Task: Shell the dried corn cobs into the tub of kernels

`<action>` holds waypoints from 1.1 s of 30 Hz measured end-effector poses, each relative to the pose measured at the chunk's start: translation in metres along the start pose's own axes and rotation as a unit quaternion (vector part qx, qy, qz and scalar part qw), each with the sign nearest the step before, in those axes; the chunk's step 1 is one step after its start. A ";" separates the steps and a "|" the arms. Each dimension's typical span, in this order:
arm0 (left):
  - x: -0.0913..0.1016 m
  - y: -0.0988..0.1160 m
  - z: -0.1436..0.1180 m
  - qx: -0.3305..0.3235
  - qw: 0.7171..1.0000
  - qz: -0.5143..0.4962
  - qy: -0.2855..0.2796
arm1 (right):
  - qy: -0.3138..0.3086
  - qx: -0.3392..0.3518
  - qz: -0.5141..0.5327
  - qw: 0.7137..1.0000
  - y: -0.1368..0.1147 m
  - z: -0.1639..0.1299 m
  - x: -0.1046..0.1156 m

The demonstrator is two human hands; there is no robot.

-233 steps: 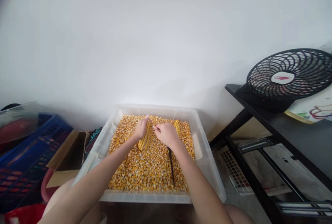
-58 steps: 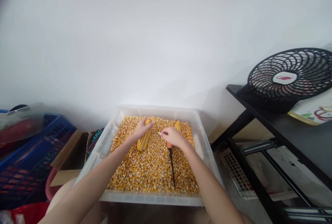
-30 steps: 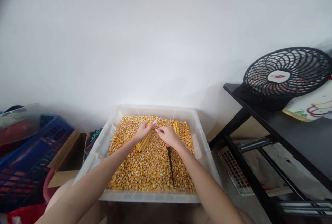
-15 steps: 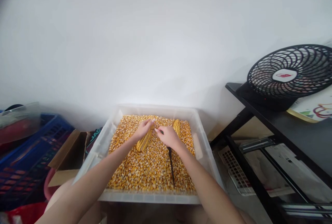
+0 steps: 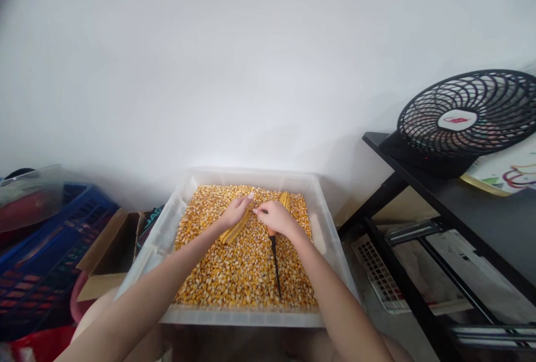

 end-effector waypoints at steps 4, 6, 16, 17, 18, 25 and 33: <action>-0.011 0.008 -0.005 -0.040 0.996 0.063 -0.045 | -0.080 -0.004 0.011 0.997 0.008 0.001 0.008; -0.015 0.012 -0.008 -0.046 0.992 0.098 -0.069 | -0.113 -0.007 0.014 0.994 0.012 0.001 0.010; -0.025 0.019 -0.014 -0.081 0.973 0.181 -0.116 | -0.207 -0.006 0.033 0.978 0.023 0.003 0.012; -0.026 0.019 -0.015 -0.089 0.973 0.180 -0.115 | -0.210 -0.008 0.030 0.977 0.026 0.004 0.011; -0.028 0.018 -0.017 -0.098 0.972 0.177 -0.117 | -0.219 -0.010 0.021 0.975 0.028 0.005 0.008; -0.030 0.013 -0.018 -0.082 0.984 0.132 -0.082 | -0.254 -0.027 -0.005 0.967 0.037 0.008 -0.005; 0.017 0.002 0.002 0.119 0.978 -0.143 0.096 | -0.118 -0.044 -0.042 0.991 0.043 0.016 -0.004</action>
Point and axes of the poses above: each hand's wrist, its own z-axis towards the middle knuckle, its own x-axis out of the back of the hand, y = z × x, the point moved 2 cm from there along z, towards the middle knuckle, and after that the axes turned 15 degrees about -x, right-handed, at the moved point
